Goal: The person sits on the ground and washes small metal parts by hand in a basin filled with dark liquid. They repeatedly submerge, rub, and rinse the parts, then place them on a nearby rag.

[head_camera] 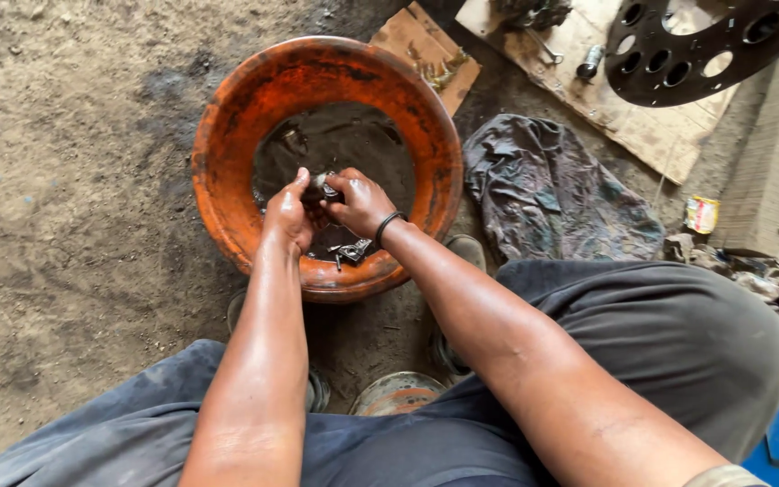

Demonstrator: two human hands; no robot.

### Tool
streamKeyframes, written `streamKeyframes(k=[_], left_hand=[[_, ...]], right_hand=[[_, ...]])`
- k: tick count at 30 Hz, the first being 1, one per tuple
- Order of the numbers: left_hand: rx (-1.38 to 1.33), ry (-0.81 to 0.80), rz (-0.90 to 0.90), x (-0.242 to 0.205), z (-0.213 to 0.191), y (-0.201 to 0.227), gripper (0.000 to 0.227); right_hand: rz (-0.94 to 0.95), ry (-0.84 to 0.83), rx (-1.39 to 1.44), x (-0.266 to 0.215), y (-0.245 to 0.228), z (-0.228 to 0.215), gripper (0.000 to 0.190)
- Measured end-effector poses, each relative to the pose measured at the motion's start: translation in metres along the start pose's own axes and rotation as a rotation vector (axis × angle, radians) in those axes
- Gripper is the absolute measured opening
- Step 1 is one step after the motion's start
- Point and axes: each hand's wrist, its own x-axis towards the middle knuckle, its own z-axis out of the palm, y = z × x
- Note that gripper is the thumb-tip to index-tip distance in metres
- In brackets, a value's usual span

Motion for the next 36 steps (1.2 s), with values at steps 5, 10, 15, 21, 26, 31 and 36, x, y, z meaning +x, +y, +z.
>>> streamKeyframes(k=[5, 10, 15, 21, 26, 31, 36], left_hand=[[-0.002, -0.055, 0.179, -0.013, 0.020, -0.019, 0.026], [0.152, -0.065, 0.299, -0.025, 0.019, -0.025, 0.020], [0.472, 0.071, 0.478, -0.026, 0.000, -0.023, 0.016], [0.451, 0.238, 0.308, -0.028, -0.020, -0.015, 0.024], [0.569, 0.282, 0.209, -0.031, -0.013, -0.021, 0.042], [0.414, 0.157, 0.059, -0.021, -0.016, -0.027, 0.032], [0.323, 0.157, -0.022, -0.011, -0.030, -0.035, 0.022]], right_hand=[[0.233, -0.149, 0.621, 0.003, 0.010, -0.011, 0.036], [0.542, -0.227, 0.924, -0.002, 0.018, -0.021, 0.025], [0.637, -0.313, 1.023, -0.014, 0.036, -0.016, 0.021], [0.551, -0.173, 0.221, -0.009, 0.084, 0.005, 0.029], [0.407, -0.121, -0.224, -0.018, 0.105, 0.002, 0.047], [0.409, -0.195, -0.443, -0.011, 0.096, -0.002, 0.067], [0.316, -0.204, -0.596, -0.015, 0.093, 0.016, 0.059]])
